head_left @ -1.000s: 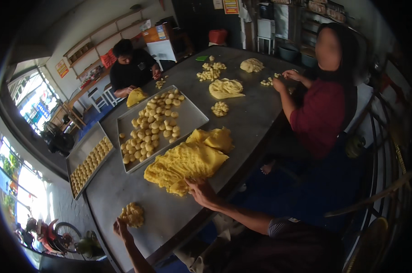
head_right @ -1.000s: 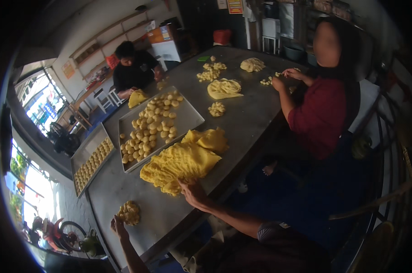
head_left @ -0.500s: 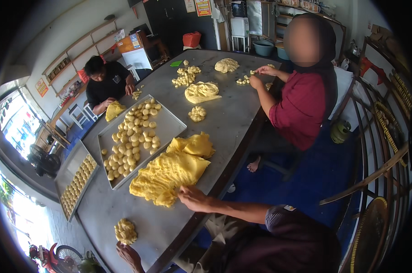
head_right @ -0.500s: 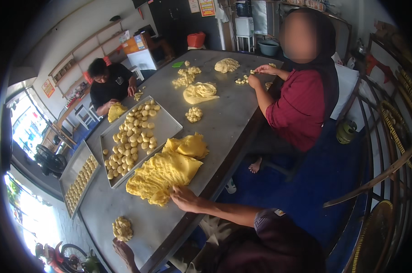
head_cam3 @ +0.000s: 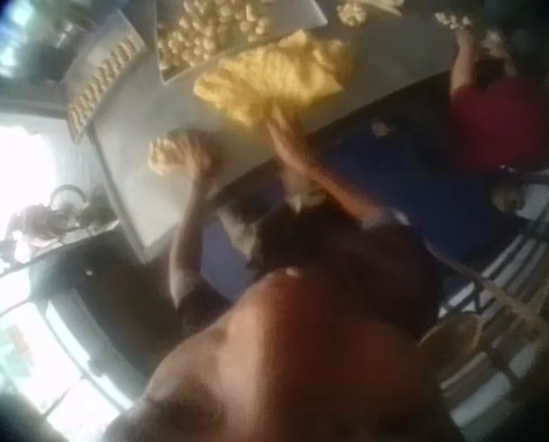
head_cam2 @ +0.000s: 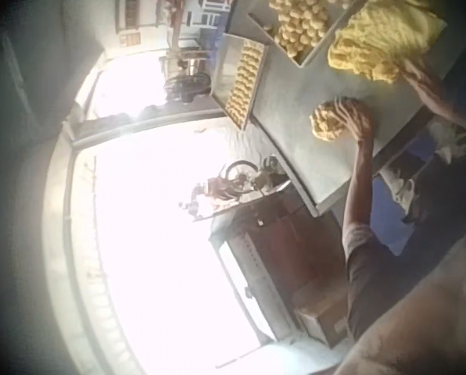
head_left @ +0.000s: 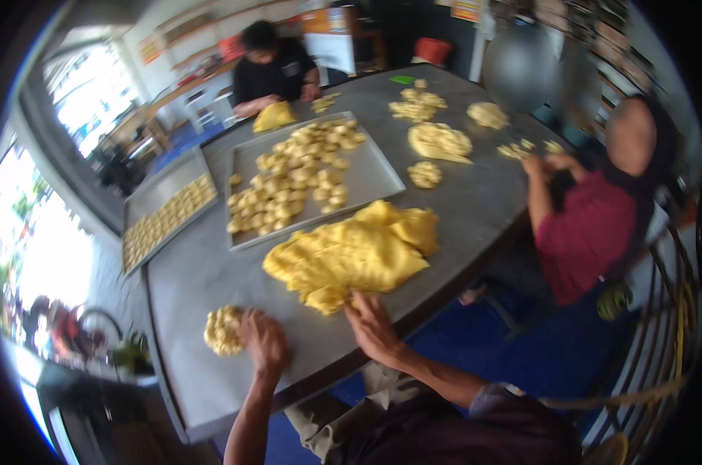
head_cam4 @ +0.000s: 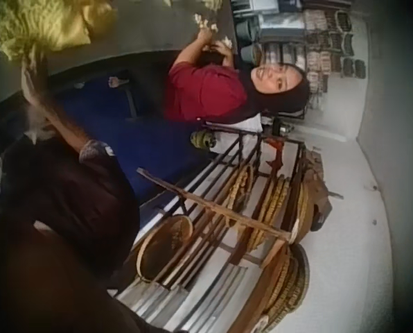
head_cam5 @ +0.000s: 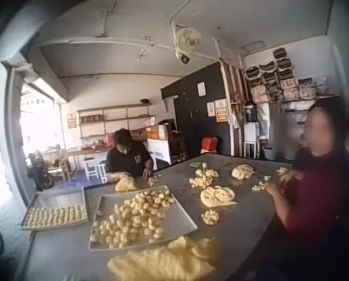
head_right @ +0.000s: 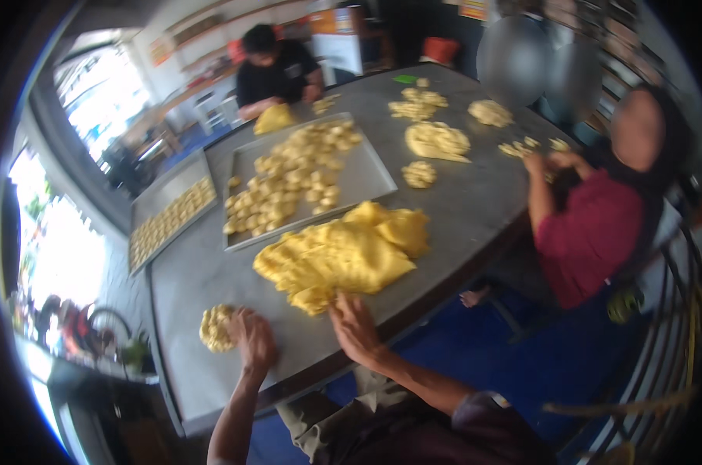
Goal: The person arranges small dough pieces on a large heated surface to bake, then moves to a table to hand-form more dough pieces from a large mass of yellow dough.
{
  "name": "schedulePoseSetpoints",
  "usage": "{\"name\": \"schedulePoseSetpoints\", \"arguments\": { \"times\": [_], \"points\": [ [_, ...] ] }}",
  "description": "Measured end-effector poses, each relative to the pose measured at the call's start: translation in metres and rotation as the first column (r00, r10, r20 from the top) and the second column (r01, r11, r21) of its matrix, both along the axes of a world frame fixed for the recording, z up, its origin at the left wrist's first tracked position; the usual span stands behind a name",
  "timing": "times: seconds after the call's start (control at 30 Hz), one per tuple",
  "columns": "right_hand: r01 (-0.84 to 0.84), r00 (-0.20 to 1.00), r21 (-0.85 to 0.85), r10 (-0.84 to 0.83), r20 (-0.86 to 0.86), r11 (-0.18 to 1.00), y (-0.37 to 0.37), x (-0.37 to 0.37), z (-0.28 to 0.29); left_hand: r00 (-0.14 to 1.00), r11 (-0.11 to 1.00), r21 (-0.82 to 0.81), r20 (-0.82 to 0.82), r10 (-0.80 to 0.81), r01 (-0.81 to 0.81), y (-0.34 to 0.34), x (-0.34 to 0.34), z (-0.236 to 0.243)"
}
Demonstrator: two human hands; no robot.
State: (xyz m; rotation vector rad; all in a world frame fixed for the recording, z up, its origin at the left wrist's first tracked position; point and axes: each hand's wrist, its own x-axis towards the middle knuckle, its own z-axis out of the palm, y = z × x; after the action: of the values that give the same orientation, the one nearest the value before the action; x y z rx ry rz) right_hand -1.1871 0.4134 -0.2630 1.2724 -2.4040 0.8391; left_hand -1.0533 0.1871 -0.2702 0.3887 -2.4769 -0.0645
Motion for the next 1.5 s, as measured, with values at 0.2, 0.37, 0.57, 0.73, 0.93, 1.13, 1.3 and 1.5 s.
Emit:
{"name": "schedulePoseSetpoints", "arguments": {
  "times": [0.2, 0.37, 0.57, 0.73, 0.93, 1.13, 1.3, 1.5],
  "points": [
    [-0.069, 0.968, -0.111, 0.093, 0.231, 0.991, -0.014, -0.012, 0.015, 0.996, 0.977, 0.202, 0.072, 0.054, -0.068, -0.012, 0.003, 0.010],
    [-0.076, 0.997, -0.042, 0.077, 0.024, 0.996, -0.017, -0.020, -0.005, 0.985, 1.000, 0.012, 0.174, -0.009, 0.007, -0.012, -0.009, 0.006],
    [-0.124, 0.984, 0.309, 0.076, 0.163, 0.943, -0.004, -0.032, 0.025, 0.988, 0.992, -0.099, 0.130, 0.086, -0.073, 0.001, 0.010, -0.017],
    [-0.096, 0.993, 0.272, 0.072, 0.097, 0.957, 0.006, -0.037, -0.017, 0.939, 0.938, 0.085, 0.111, 0.326, -0.335, 0.014, -0.003, -0.015],
    [-0.265, 0.947, 0.196, 0.217, 0.237, 0.944, 0.021, -0.011, 0.009, 0.877, 0.943, 0.074, 0.397, 0.270, -0.323, 0.066, 0.049, 0.000],
    [-0.284, 0.936, 0.189, 0.229, 0.268, 0.940, 0.026, -0.045, -0.001, 0.871, 0.714, 0.499, 0.251, 0.423, -0.491, 0.064, 0.041, 0.015],
    [-0.272, 0.958, 0.241, 0.239, 0.159, 0.932, 0.018, -0.060, -0.018, 0.908, 0.396, 0.916, -0.216, 0.358, 0.062, 0.071, 0.039, 0.014],
    [-0.458, 0.756, -0.240, 0.517, 0.402, 0.856, -0.001, -0.011, 0.002, 0.921, 0.363, 0.921, -0.259, 0.291, 0.144, 0.096, 0.004, 0.009]
  ]
}}
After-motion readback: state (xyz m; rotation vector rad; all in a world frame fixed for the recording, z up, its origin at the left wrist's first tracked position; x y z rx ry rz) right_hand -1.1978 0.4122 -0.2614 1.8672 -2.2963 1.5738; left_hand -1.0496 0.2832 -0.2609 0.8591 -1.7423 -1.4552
